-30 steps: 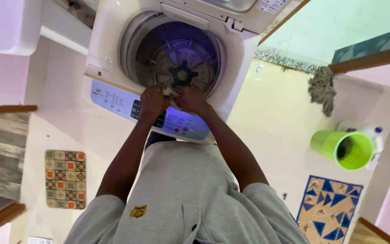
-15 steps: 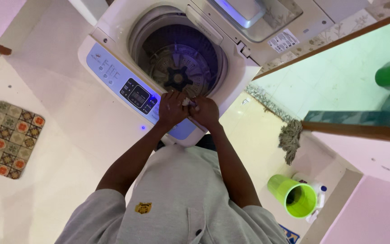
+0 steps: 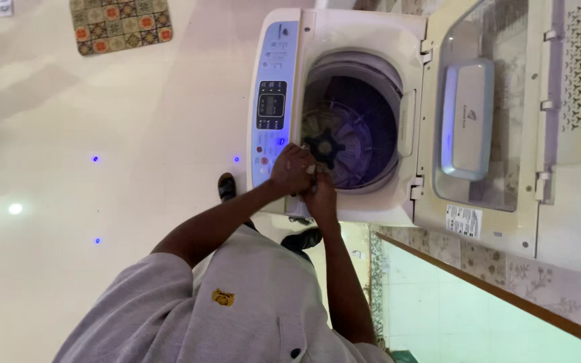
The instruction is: The person wipes the exterior surfaces, control panel, and lid of a washing machine with a cloth, then opens the lid to wipe the inner rim and interior before placing the cloth inside.
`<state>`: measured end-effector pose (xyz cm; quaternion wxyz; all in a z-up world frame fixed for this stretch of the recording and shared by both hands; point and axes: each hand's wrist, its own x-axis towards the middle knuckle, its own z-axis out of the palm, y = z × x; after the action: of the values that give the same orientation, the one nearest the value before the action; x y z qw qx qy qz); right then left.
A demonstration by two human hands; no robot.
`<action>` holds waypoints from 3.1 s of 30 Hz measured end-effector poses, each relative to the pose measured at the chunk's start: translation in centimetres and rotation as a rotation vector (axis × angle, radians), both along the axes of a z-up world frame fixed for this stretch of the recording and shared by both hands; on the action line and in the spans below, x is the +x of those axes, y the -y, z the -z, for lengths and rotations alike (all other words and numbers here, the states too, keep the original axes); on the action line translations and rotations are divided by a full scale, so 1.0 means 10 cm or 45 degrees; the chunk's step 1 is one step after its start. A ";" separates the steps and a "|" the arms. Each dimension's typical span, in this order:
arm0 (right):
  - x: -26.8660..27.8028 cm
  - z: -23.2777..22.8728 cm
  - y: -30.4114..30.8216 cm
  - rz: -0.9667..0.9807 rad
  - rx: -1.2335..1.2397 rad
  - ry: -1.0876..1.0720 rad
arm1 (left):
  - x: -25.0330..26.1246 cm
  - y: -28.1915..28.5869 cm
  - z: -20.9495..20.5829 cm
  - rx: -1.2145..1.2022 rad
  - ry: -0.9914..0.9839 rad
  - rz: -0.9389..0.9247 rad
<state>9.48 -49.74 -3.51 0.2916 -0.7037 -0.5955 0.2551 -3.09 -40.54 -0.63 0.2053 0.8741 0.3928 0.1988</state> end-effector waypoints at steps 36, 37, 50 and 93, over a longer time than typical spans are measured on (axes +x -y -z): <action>1.54 -0.66 0.08 -0.535 -0.503 0.219 | 0.82 0.81 0.27 -0.630 -0.008 -0.288; 1.69 -0.69 0.05 -0.596 -0.528 0.344 | 0.99 0.76 0.32 -0.738 -0.043 -0.222; 1.62 -0.31 -0.12 -0.755 -0.403 0.361 | 1.02 0.73 0.46 -0.469 -0.358 -0.130; 1.76 -0.61 0.16 -0.469 -0.251 0.450 | 1.28 0.86 0.43 -0.624 -0.171 -0.079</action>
<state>27.11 -51.32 2.57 0.0620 -0.6421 -0.7275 0.2337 9.75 -49.11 -4.96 0.3783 0.7969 0.4688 0.0452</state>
